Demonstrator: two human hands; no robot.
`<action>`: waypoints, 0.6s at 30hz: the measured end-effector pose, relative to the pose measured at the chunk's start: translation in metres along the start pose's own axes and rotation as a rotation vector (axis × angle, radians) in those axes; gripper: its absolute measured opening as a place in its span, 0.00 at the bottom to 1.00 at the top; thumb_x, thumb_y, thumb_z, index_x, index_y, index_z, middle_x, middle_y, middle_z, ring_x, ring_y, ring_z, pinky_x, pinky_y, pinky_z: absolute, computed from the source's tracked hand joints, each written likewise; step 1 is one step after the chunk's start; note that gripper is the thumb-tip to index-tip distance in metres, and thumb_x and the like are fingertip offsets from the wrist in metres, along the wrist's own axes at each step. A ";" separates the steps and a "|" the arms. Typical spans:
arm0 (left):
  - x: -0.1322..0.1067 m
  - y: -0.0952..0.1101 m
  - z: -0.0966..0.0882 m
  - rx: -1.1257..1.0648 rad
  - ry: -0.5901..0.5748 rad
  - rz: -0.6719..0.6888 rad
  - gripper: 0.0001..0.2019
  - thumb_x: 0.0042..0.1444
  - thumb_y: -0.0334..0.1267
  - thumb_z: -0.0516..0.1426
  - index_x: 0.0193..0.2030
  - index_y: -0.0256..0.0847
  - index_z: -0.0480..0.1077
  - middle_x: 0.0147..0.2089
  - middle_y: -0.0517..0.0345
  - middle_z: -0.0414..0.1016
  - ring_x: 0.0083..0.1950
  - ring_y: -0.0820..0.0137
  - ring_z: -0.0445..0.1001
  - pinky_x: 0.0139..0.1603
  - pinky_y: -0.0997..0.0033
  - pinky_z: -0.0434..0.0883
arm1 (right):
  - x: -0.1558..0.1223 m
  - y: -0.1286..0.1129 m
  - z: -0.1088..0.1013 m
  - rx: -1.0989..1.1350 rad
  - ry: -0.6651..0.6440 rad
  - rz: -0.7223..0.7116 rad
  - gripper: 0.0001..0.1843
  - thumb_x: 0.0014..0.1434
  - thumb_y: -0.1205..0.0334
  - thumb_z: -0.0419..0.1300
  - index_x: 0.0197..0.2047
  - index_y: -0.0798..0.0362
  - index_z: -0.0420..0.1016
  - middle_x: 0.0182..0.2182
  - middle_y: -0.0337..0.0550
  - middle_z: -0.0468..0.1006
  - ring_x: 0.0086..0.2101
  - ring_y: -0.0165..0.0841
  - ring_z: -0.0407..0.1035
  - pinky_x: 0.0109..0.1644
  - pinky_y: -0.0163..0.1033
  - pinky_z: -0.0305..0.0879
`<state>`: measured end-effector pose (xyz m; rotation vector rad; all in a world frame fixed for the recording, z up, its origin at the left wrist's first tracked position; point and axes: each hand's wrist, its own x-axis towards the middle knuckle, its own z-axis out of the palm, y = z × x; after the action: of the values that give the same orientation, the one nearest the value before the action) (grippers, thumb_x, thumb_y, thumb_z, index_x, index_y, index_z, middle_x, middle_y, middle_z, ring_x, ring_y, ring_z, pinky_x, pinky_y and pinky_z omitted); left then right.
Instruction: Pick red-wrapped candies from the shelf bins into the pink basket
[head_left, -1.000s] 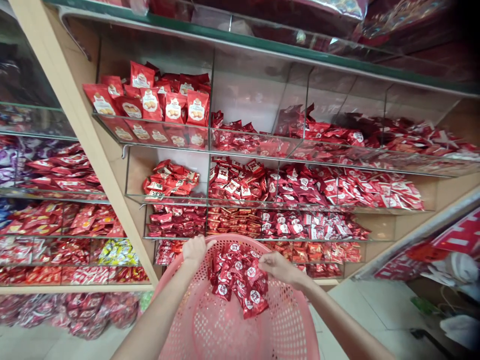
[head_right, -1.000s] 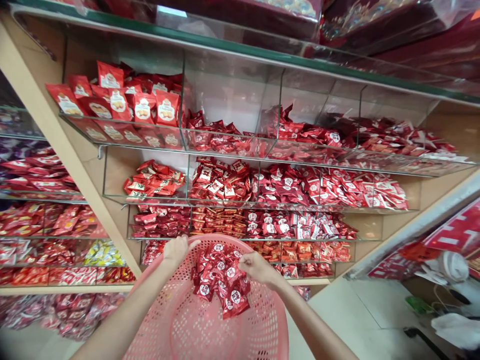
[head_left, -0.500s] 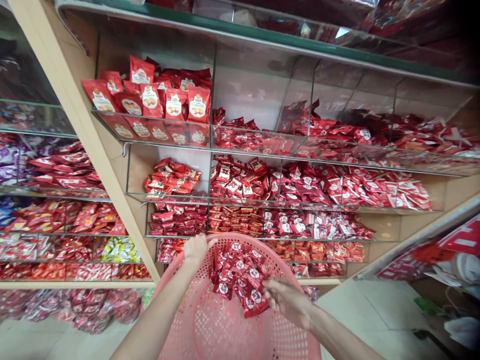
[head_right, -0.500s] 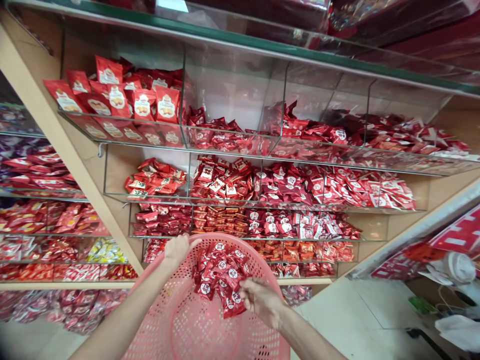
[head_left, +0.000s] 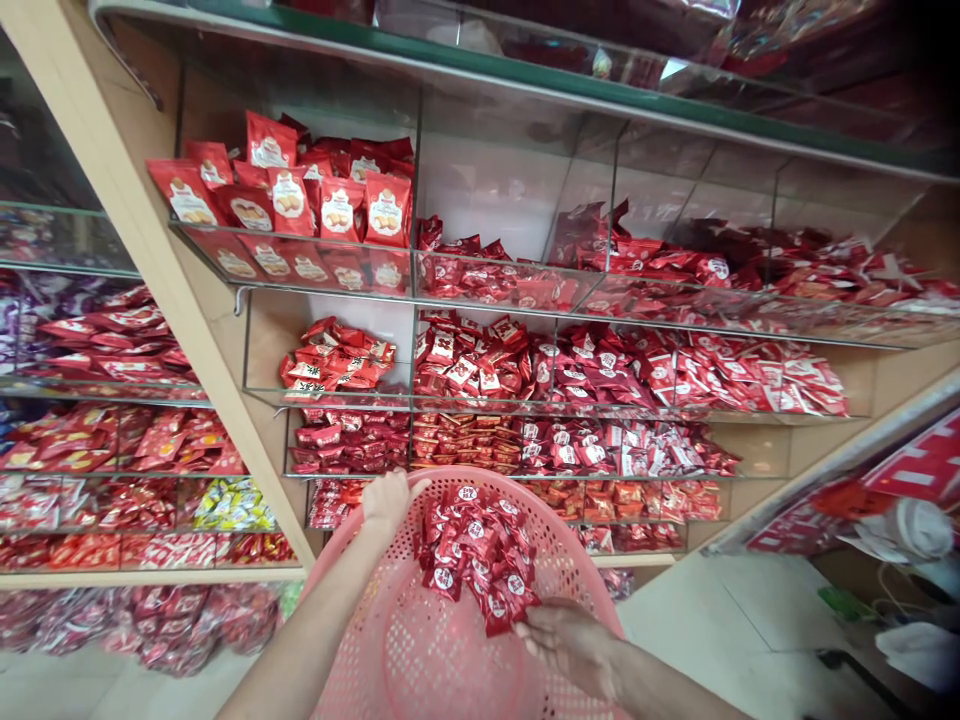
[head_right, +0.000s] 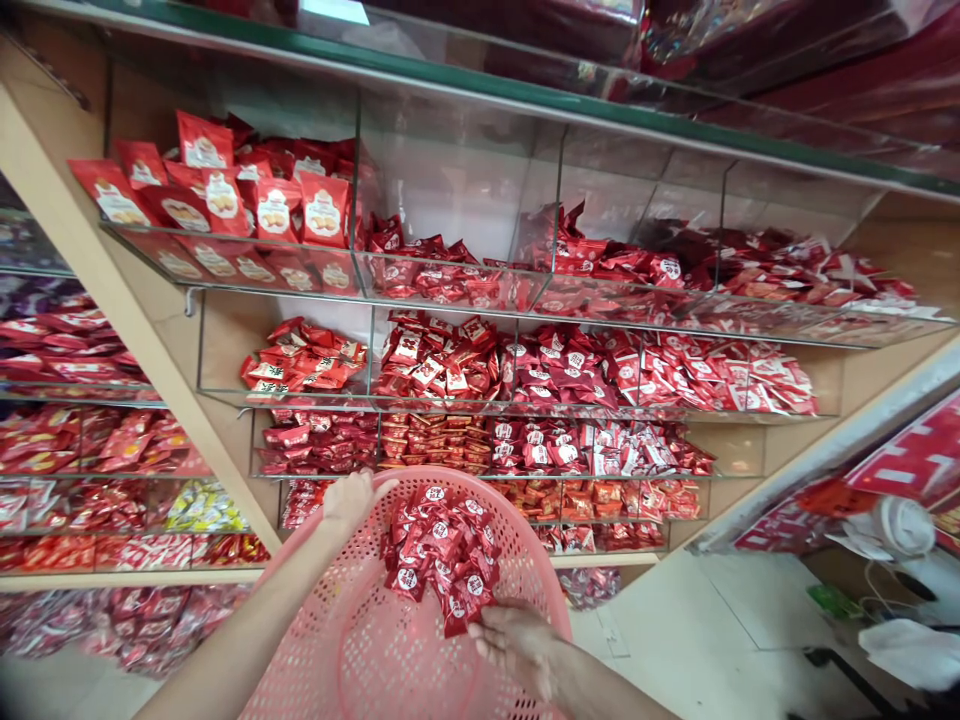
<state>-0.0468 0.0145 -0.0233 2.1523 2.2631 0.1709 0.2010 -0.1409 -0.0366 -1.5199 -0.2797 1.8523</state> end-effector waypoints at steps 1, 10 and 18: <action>0.000 0.000 0.000 0.004 0.006 0.001 0.38 0.56 0.64 0.37 0.44 0.30 0.71 0.36 0.37 0.74 0.41 0.55 0.74 0.37 0.63 0.67 | 0.000 -0.001 0.002 0.008 0.012 0.001 0.09 0.47 0.71 0.64 0.25 0.55 0.65 0.26 0.43 0.76 0.32 0.31 0.74 0.39 0.33 0.68; 0.001 -0.001 0.003 0.010 0.005 0.005 0.36 0.57 0.63 0.38 0.43 0.30 0.71 0.36 0.37 0.74 0.41 0.54 0.74 0.37 0.63 0.67 | 0.009 0.000 0.010 -0.061 0.016 0.052 0.04 0.54 0.68 0.58 0.29 0.56 0.65 0.31 0.51 0.77 0.33 0.35 0.75 0.44 0.38 0.70; 0.002 -0.002 0.005 -0.016 0.018 -0.008 0.37 0.57 0.63 0.37 0.44 0.31 0.71 0.36 0.37 0.73 0.40 0.55 0.74 0.37 0.63 0.66 | 0.023 -0.002 0.006 -0.004 0.047 -0.045 0.11 0.46 0.67 0.66 0.28 0.55 0.66 0.32 0.47 0.76 0.40 0.38 0.74 0.47 0.38 0.70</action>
<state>-0.0487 0.0169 -0.0282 2.1428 2.2709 0.2079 0.1949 -0.1230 -0.0509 -1.5460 -0.2932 1.7796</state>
